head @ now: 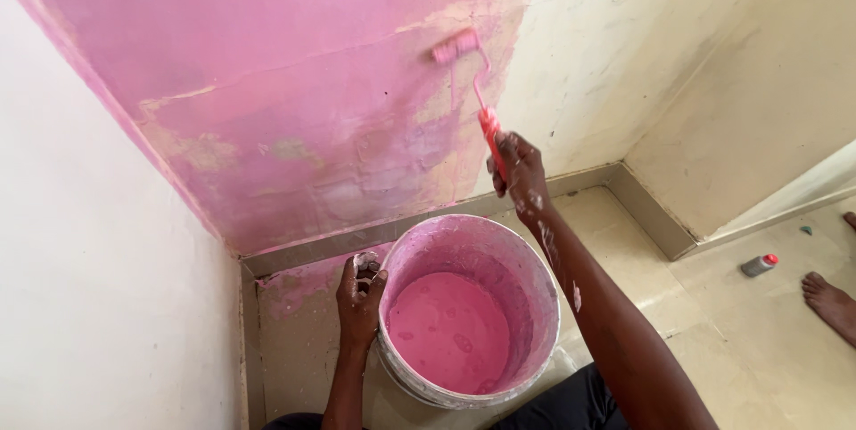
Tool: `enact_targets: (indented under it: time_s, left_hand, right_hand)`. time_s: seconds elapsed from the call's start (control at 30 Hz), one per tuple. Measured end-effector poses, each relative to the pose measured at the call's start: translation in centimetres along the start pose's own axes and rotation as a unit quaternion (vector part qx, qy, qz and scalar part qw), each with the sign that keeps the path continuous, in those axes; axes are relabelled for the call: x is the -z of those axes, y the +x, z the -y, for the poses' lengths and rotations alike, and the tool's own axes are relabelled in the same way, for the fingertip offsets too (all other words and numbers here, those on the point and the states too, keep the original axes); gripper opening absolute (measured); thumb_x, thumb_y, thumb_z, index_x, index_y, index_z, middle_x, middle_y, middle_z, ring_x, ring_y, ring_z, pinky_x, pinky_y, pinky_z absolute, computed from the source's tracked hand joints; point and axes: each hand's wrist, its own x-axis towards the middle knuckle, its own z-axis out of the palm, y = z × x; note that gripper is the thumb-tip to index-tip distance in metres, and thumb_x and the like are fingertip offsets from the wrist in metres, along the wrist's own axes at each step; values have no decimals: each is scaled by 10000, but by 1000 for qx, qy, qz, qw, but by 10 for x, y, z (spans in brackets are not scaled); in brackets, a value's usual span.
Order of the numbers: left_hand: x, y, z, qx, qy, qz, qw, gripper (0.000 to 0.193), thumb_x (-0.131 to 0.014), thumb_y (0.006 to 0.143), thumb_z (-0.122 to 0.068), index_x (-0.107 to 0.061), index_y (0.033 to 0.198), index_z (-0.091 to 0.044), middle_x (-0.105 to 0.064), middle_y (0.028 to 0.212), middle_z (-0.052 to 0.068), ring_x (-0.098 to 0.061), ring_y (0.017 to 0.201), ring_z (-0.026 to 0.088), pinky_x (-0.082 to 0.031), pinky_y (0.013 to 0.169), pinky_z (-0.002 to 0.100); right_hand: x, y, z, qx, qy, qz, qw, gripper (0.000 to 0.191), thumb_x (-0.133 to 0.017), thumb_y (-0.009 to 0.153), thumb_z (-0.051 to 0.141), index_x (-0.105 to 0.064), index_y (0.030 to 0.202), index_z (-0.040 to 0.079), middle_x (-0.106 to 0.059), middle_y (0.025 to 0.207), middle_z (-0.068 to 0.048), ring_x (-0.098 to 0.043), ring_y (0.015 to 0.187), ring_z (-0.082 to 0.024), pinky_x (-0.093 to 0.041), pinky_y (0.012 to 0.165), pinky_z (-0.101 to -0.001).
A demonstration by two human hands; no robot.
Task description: The person paints a wall pink using a roller, repeatedly dipping it into a bucket of paint and applying it in vertical strokes. The person sits on the floor during the task.
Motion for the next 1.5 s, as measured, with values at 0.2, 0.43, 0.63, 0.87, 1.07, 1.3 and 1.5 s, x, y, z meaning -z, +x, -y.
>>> enact_targets:
  time_s: [0.2, 0.43, 0.63, 0.87, 1.07, 1.3, 1.5]
  left_hand:
    - [1, 1, 1, -36, -6, 1, 999, 240, -692, 923, -120, -644, 1145, -44, -686, 945, 45, -610, 825, 129, -511, 740, 308]
    - [0, 2, 2, -32, 0, -4, 999, 250, -695, 915, -115, -644, 1149, -45, -689, 938, 39, -615, 823, 129, -512, 742, 306]
    - [0, 1, 1, -27, -6, -1, 1000, 244, -699, 921, -122, -645, 1145, -42, -682, 918, 42, -600, 803, 128, -506, 724, 305]
    - [-1, 0, -2, 0, -4, 1, 1000, 231, -697, 911, -118, -653, 1124, -39, -690, 902, 38, -586, 759, 131, -504, 699, 302]
    - [-2, 1, 0, -25, -19, 1, 1000, 253, -698, 918, -113, -654, 1155, -37, -677, 936, 48, -586, 805, 117, -499, 722, 297]
    - [-1, 0, -1, -26, -1, -5, 1000, 263, -695, 915, -108, -643, 1163, -40, -691, 965, 42, -617, 837, 123, -515, 736, 298]
    - [2, 0, -3, -4, 2, 9, 1000, 336, -710, 899, -117, -651, 1222, -47, -701, 964, 63, -622, 826, 138, -527, 745, 307]
  right_hand:
    - [12, -16, -58, -54, -167, 4, 984, 422, -421, 1080, 425, -614, 1002, 58, -601, 656, -46, -501, 463, -111, -445, 403, -292]
    - [4, -31, -85, -99, -97, 30, 990, 478, -510, 1024, 499, -577, 1028, 25, -566, 636, -26, -497, 457, -118, -443, 391, -302]
    - [-20, -24, -62, -42, -55, 26, 997, 461, -583, 983, 510, -550, 1031, 52, -512, 581, -22, -453, 422, -106, -402, 352, -298]
    - [-10, -10, -33, 39, -82, 11, 996, 423, -553, 1019, 479, -575, 1021, 57, -537, 623, -7, -473, 457, -85, -407, 385, -266]
    - [26, -20, -63, 23, -429, 34, 902, 477, -513, 1040, 510, -587, 986, 42, -626, 655, -148, -593, 572, -274, -474, 585, -470]
    - [42, 5, -86, -131, -537, 108, 826, 588, -492, 1033, 581, -692, 922, 40, -691, 771, -153, -702, 743, -313, -528, 719, -478]
    - [49, 34, -111, 65, -634, 264, 724, 334, -481, 1002, 326, -726, 1151, 154, -675, 891, -165, -716, 784, -318, -587, 695, -468]
